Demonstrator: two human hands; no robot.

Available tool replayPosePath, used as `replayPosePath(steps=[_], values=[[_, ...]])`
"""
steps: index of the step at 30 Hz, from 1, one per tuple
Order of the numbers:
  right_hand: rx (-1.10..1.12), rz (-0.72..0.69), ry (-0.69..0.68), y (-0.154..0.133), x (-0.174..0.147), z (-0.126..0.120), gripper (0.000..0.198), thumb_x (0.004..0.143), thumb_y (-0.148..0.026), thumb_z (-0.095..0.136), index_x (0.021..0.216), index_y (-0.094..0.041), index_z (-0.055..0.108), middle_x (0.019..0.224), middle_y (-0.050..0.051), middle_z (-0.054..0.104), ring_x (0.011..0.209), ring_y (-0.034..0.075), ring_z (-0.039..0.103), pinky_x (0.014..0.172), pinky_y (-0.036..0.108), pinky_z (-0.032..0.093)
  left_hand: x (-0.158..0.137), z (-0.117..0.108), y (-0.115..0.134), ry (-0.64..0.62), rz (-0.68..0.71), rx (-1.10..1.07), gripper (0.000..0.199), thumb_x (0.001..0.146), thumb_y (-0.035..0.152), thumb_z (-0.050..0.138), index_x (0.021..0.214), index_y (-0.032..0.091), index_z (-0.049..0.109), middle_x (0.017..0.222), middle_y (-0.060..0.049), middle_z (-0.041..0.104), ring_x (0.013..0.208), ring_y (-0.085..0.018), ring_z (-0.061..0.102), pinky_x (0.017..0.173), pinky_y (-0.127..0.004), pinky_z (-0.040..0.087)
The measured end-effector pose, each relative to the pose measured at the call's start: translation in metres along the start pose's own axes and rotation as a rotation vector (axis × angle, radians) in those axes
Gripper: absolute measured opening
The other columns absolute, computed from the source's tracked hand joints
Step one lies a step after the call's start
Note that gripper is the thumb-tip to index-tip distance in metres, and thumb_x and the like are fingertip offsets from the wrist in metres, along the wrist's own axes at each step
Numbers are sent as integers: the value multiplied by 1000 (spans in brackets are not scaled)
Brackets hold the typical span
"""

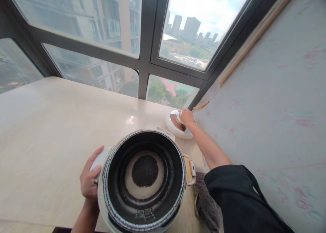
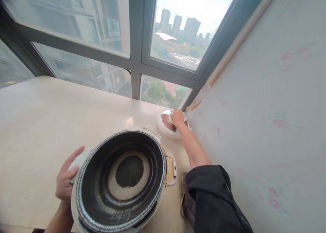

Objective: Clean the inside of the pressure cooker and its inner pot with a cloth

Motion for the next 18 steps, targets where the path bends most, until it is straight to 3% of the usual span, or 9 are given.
replayPosePath(steps=[3,9,13,18], values=[[-28,-3,17,5,-3,14,32,105,-31,45,122,-11,62,121,23,63,117,30,59,91,36,48,-3,2,-1,14,-117,-85,66,62,43,68,122,16,71,105,-7,77,110,-34,67,104,-42,51],[-43,11,39,8,-9,32,30,103,-29,46,123,-11,60,124,21,62,119,30,57,91,36,48,-9,7,11,54,-14,-25,57,71,41,62,121,15,71,112,-7,76,122,-34,62,115,-44,43],[-34,25,37,8,-16,37,32,103,-31,46,124,-10,59,122,21,61,118,31,57,90,35,48,-1,2,2,28,-69,4,65,63,45,66,120,15,71,118,-9,75,125,-38,60,118,-47,39],[-30,23,38,8,-26,39,34,102,-32,49,125,-9,59,124,23,60,119,30,55,91,34,47,-2,2,5,62,-75,-2,64,64,42,63,121,15,70,120,-8,74,129,-40,57,121,-49,35]])
Point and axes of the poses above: each hand's wrist, its own x-axis towards the middle knuckle, its own z-axis out of the palm, y = z × x, the point moved 3 cm from there along x, towards the middle knuckle
